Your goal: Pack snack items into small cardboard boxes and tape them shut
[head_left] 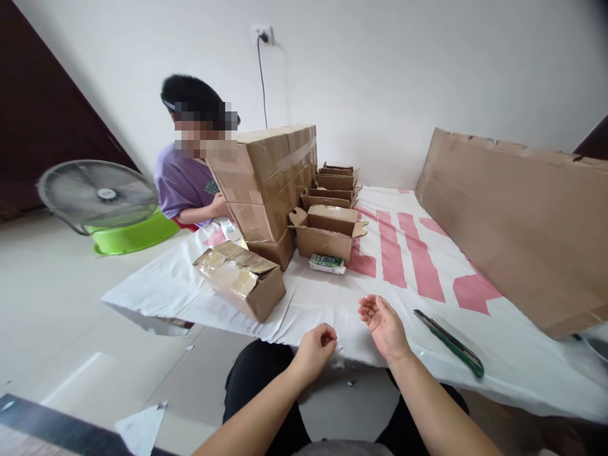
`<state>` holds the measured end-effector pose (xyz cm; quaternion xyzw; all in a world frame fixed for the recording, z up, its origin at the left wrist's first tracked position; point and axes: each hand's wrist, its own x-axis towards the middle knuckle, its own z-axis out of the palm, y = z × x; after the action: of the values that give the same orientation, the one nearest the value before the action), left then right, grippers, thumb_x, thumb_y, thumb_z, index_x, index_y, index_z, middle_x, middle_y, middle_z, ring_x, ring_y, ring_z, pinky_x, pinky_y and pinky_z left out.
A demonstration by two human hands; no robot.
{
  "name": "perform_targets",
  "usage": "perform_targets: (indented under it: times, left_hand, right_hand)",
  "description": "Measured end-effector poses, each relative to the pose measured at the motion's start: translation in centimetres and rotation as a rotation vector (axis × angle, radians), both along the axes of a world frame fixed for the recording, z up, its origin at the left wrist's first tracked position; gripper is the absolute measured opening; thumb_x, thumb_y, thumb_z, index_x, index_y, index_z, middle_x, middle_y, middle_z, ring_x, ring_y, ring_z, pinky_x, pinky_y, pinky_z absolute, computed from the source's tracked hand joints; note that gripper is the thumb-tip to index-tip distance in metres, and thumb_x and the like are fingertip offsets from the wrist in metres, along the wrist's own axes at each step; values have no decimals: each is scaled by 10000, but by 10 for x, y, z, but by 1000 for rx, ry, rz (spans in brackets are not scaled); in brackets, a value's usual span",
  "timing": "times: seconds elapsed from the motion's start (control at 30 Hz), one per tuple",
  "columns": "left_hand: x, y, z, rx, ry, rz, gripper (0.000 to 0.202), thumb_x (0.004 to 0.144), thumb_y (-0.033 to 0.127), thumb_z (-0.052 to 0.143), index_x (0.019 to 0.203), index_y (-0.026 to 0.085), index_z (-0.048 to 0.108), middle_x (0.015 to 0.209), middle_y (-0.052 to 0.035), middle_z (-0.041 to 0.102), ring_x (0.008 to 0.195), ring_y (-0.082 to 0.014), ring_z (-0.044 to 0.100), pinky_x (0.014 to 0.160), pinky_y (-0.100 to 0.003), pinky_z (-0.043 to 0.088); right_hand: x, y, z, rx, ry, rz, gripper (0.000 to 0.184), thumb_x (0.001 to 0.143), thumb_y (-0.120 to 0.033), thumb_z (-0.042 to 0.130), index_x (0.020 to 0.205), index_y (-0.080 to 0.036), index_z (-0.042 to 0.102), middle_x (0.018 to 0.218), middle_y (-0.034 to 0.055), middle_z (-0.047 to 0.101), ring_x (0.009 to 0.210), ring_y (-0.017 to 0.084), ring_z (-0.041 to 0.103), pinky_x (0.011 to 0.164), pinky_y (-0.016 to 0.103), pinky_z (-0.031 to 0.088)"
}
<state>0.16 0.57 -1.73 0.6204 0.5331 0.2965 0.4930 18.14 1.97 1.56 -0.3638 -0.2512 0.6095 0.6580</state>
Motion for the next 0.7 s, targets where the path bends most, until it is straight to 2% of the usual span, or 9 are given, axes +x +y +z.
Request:
perform_targets:
  times: [0.1,0.2,0.3,0.4,0.5,0.57,0.63,0.7]
  left_hand:
    - [-14,-10,-1,130,220,24,129,712,79,547,699,202,582,724,6,565,734,-170,551,748,-315,417]
    - [-17,-14,-4,246,374,31,140,739,76,557,779,206,594,871,-28,566,897,-213,532,847,-349,396]
    - [-18,-15,-6,337,457,-51,118,770,97,555,787,207,592,842,-37,568,882,-223,515,834,-350,413]
    - [-22,-20,-10,425,497,-142,134,826,129,516,814,209,623,884,-60,586,891,-235,502,852,-370,429]
    - [-26,-29,-15,512,541,-150,227,800,83,498,939,201,635,963,-77,584,934,-255,489,879,-417,442]
    - [-29,-34,-18,572,555,-134,277,750,61,529,975,194,623,985,-79,584,944,-258,493,880,-433,461]
    - [-37,-35,-20,621,521,-123,328,711,55,560,1006,192,607,999,-75,593,946,-249,512,876,-421,483]
    - [-53,-33,-17,664,448,-86,367,721,54,556,1058,196,590,1022,-73,606,956,-230,544,871,-385,499]
  right_hand:
    - [3,-11,-10,-29,-108,-9,330,722,-486,746,836,-186,671,797,28,709,639,121,624,537,214,467]
    - [-1,-16,-20,-42,-238,-8,319,751,-495,712,835,-194,649,787,17,693,616,115,605,523,216,446]
    - [-9,-20,-26,-15,-399,21,282,801,-480,661,845,-202,633,786,9,677,622,120,595,538,226,441]
    - [-18,-28,-28,58,-555,109,210,793,-409,677,833,-204,657,740,2,664,641,142,588,598,259,457]
    - [-29,-40,-31,234,-801,278,91,806,-279,644,846,-210,689,795,23,681,750,179,603,716,304,474]
    - [-35,-45,-34,406,-1071,369,149,845,-197,552,926,-219,676,883,42,681,827,198,605,768,333,481]
    - [-39,-47,-37,535,-1281,384,216,866,-147,483,993,-221,642,930,55,670,871,207,607,790,351,494]
    - [-38,-46,-38,564,-1338,344,209,885,-143,461,1002,-214,620,940,64,662,887,210,615,792,350,508]
